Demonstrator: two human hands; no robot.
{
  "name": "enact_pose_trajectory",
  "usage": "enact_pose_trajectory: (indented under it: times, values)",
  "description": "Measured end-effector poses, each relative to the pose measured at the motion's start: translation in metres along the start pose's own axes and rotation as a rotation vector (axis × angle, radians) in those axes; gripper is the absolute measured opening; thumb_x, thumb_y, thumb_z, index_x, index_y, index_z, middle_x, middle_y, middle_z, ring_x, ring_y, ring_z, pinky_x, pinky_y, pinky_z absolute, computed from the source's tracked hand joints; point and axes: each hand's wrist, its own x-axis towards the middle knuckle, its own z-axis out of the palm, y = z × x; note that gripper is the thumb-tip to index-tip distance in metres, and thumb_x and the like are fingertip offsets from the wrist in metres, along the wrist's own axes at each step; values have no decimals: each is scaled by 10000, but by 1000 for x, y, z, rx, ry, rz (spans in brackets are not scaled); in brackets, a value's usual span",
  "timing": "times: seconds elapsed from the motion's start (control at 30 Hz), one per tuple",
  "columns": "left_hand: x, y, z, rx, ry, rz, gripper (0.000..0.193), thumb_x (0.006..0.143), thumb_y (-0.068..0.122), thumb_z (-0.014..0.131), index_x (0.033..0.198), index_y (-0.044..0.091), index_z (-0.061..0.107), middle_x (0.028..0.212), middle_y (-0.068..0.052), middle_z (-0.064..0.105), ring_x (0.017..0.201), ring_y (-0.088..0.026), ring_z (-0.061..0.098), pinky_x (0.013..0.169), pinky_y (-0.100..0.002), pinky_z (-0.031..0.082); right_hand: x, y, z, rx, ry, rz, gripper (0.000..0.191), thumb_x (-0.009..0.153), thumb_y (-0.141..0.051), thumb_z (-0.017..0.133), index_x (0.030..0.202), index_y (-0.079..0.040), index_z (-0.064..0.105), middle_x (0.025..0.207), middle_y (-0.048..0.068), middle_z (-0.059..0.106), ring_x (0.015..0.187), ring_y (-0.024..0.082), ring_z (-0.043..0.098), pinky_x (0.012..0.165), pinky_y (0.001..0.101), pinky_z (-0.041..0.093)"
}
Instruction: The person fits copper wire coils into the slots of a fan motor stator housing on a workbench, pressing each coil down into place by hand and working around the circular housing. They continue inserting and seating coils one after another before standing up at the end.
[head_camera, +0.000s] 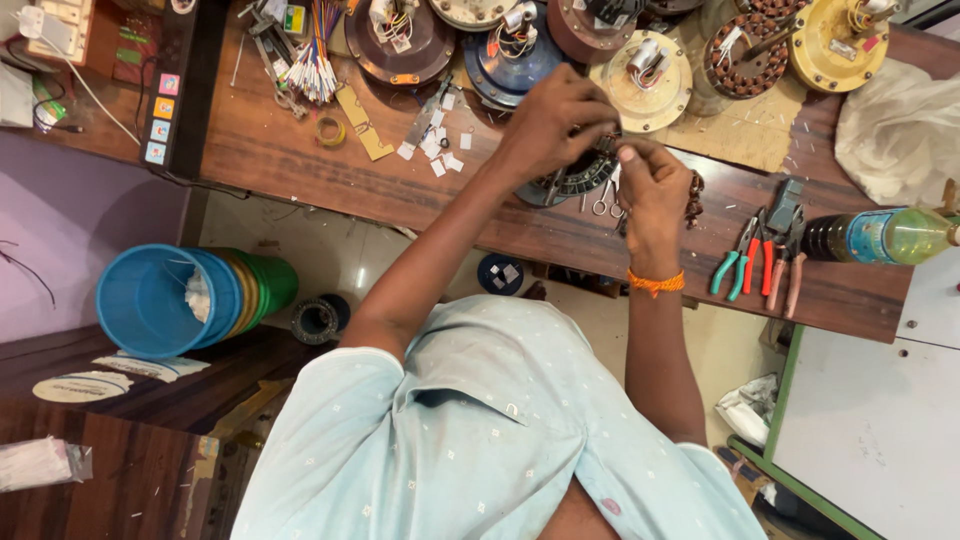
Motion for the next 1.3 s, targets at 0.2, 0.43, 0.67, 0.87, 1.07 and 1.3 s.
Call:
enact_pose_trajectory:
  times: [0.2,0.43,0.67,0.87,1.07,1.3]
  values:
    - [-38,-10,-3,145,173,124,137,880,134,845,1007,119,795,952,11,708,894,-210,554,754,-344,492,-24,18,2,-374,-84,-90,248,996,-232,742,1095,-5,729,698,-56,542,541,16,371,450,217,263]
    - [-92,7,10,219,66,125,264,817,123,842,1077,101,799,981,43,734,876,-186,541,806,-350,495,-24,40,2,-240,-142,149,376,1039,-382,597,1060,-32,732,760,-31,627,541,33,459,455,206,330]
    - [-114,-1,30,233,7,185,222,827,110,825,1041,96,770,987,15,740,930,-202,575,809,-356,490,-23,53,22,-435,42,-165,226,1025,-206,694,1058,17,723,888,5,656,649,37,469,539,215,373]
    - [-119,9,39,42,36,-62,379,895,91,805,1265,137,739,980,13,696,886,-169,593,805,-355,520,-30,61,19,-344,66,-213,166,1070,-190,608,1036,-29,626,829,-5,657,644,38,571,558,233,466]
    - [-85,2,27,232,136,177,400,767,100,776,1162,148,740,1188,13,729,875,-217,578,808,-351,527,-47,47,6,-859,-51,-334,146,1016,-136,677,969,1,664,661,64,557,569,141,463,531,339,355]
    - [-91,4,39,-86,254,-36,192,934,109,759,1123,139,751,1123,8,734,948,-161,725,813,-287,599,-13,-12,4,-1001,-110,-508,84,949,-63,754,973,4,709,713,93,593,547,175,478,510,363,369]
